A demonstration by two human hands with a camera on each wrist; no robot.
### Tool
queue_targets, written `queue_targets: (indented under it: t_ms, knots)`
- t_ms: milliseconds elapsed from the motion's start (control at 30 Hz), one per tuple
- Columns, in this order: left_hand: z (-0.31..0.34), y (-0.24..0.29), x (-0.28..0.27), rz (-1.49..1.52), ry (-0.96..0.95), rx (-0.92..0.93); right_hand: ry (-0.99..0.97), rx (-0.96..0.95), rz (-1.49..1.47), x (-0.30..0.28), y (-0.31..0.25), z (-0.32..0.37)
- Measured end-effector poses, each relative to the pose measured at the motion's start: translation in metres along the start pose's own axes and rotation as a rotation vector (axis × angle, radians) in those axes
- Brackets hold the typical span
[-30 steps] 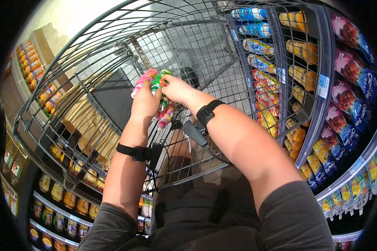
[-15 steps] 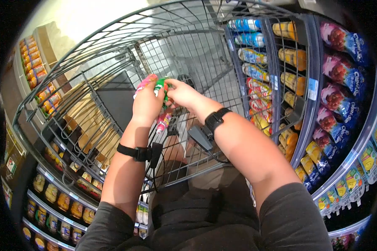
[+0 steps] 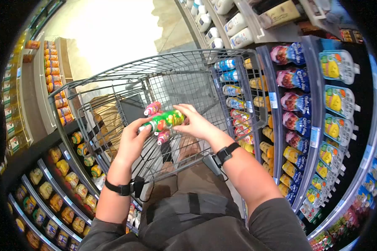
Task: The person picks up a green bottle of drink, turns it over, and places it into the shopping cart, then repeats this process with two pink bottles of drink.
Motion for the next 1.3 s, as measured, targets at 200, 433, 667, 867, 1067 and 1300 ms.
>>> queue_targets:
  t_ms: [200, 433, 667, 867, 1067, 1300]
  knots:
    - [0.084, 0.053, -0.055, 0.357, -0.047, -0.046, -0.295, 0.249, -0.460, 0.029, -0.095, 0.071]
    - [0.175, 0.105, -0.091, 0.435, 0.029, 0.072, -0.558, 0.273, -0.175, 0.071, -0.178, 0.166]
    - [0.261, 0.178, -0.099, 0.293, -0.084, 0.359, -0.520, -0.065, -0.216, 0.114, -0.245, 0.240]
    - [0.308, 0.215, -0.085, 0.330, -0.115, 0.356, -0.332, -0.113, -0.435, 0.105, -0.279, 0.308]
    - [0.338, 0.230, -0.022, 0.271, -0.353, 0.411, 0.118, -0.253, -0.688, 0.074, -0.272, 0.372]
    - [0.383, 0.269, 0.070, -0.123, -0.524, 0.608, 0.428, -0.202, -0.660, 0.034, -0.237, 0.454]
Point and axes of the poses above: each hand's wrist, its own z-axis away from the middle knuckle, its own x-axis out of the palm, y = z × x, the point moved 10 cm from there along -z, towards the middle knuckle, and after that the axes turned 4 degrees about y, right-handed, at the moved point
